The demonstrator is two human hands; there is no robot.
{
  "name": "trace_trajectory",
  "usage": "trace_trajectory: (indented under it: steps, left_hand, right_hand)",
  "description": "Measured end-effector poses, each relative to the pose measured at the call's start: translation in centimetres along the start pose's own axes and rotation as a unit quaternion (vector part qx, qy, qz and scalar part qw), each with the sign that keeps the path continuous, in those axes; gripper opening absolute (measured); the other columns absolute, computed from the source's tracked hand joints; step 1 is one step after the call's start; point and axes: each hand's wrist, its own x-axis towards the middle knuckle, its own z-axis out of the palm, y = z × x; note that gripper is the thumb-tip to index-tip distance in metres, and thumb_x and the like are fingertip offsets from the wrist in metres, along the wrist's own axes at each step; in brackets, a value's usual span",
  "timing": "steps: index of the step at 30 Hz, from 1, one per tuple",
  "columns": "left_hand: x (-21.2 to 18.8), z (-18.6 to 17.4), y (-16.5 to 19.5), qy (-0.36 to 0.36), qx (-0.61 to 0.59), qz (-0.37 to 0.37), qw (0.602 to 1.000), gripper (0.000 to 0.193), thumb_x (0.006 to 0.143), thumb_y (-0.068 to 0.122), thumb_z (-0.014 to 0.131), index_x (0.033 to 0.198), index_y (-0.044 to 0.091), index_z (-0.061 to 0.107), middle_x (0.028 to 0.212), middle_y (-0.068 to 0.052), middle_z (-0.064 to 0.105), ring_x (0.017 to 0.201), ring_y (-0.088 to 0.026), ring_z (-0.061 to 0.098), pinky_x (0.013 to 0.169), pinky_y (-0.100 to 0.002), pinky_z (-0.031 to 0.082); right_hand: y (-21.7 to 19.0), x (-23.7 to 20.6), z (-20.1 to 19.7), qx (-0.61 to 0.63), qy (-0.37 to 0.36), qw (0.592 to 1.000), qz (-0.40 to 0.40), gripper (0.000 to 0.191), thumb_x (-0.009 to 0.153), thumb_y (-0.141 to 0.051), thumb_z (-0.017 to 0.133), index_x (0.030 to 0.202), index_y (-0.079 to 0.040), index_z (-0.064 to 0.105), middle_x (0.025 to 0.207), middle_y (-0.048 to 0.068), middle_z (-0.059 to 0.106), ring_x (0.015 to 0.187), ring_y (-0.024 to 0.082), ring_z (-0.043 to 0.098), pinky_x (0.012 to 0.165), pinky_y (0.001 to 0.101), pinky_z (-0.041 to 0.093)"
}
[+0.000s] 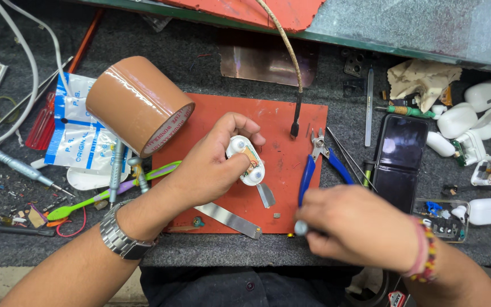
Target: The person opens a white wireless earbud case, removes an earbud, and uses a screwdriver and tweezers to adjust internal components. They then use a soldering iron to work on the earbud's circuitry before placing it back in the case.
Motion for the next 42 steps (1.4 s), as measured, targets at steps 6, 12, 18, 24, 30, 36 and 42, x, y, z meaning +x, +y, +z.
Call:
trace_trajectory:
  steps: [6,12,18,24,30,36,42]
  left_hand:
    - [-0.1,-0.5,0.3,-0.005,0.028,-0.008,1.000,0.041,0.088,0.002,0.053,0.128,0.004,0.047,0.120,-0.008,0.063,0.102,-0.011,0.063,0.088,-0.029,0.057]
    - [-0.2,-1.1,0.2,-0.011,0.038,0.009,0.999,0.041,0.088,0.004,0.054,0.129,0.004,0.046,0.121,-0.009,0.063,0.104,-0.012,0.063,0.089,-0.030,0.057]
    - [-0.4,-1.2,0.4,-0.009,0.076,0.017,0.997,0.042,0.088,0.006,0.055,0.130,0.004,0.046,0.121,-0.010,0.063,0.105,-0.015,0.066,0.089,-0.031,0.058]
    - [-0.5,-1.0,0.8,-0.004,0.106,0.014,0.994,0.041,0.089,0.008,0.055,0.129,0.004,0.047,0.120,-0.011,0.065,0.106,-0.017,0.067,0.089,-0.032,0.058]
    - [-0.5,-1.1,0.9,-0.008,0.107,0.016,0.994,0.041,0.089,0.009,0.054,0.129,0.004,0.046,0.121,-0.011,0.065,0.107,-0.017,0.068,0.090,-0.033,0.058]
    - [-0.5,-1.0,1.1,-0.009,0.112,0.009,0.994,0.041,0.088,0.009,0.054,0.128,0.004,0.047,0.120,-0.011,0.065,0.106,-0.018,0.069,0.090,-0.033,0.058]
    - [-0.6,-1.0,1.4,-0.009,0.108,0.010,0.994,0.041,0.088,0.009,0.054,0.128,0.004,0.047,0.120,-0.011,0.065,0.107,-0.017,0.068,0.089,-0.032,0.058]
  right_hand:
    - [0.8,-1.2,-1.4,0.114,0.259,0.959,-0.022,0.010,0.090,-0.011,0.070,0.096,-0.003,0.068,0.091,0.008,0.069,0.080,0.016,0.070,0.070,0.0283,0.056]
    - [1.3,-1.0,0.5,0.106,0.389,0.915,0.033,0.019,0.099,-0.022,0.068,0.101,-0.003,0.065,0.089,0.006,0.073,0.074,0.012,0.070,0.065,0.0230,0.054]
    - [0.5,0.0,-0.1,-0.012,0.397,0.917,0.036,0.024,0.086,-0.025,0.079,0.092,-0.004,0.069,0.080,0.006,0.071,0.062,0.013,0.065,0.055,0.0255,0.047]
    - [0.2,0.4,-0.1,-0.030,0.370,0.928,0.034,0.018,0.087,-0.021,0.079,0.091,-0.006,0.070,0.081,0.006,0.072,0.064,0.016,0.067,0.056,0.0276,0.048]
    - [0.0,0.8,0.0,-0.046,0.366,0.929,0.035,0.018,0.086,-0.021,0.080,0.091,-0.007,0.070,0.081,0.006,0.072,0.064,0.017,0.067,0.055,0.0290,0.048]
    - [0.1,1.0,0.0,-0.045,0.363,0.930,0.030,0.018,0.087,-0.021,0.079,0.091,-0.007,0.070,0.080,0.006,0.071,0.063,0.016,0.066,0.054,0.0283,0.048]
    - [0.2,1.0,0.3,-0.059,0.360,0.930,0.037,0.017,0.086,-0.021,0.080,0.091,-0.007,0.070,0.078,0.006,0.069,0.061,0.017,0.064,0.053,0.0299,0.046]
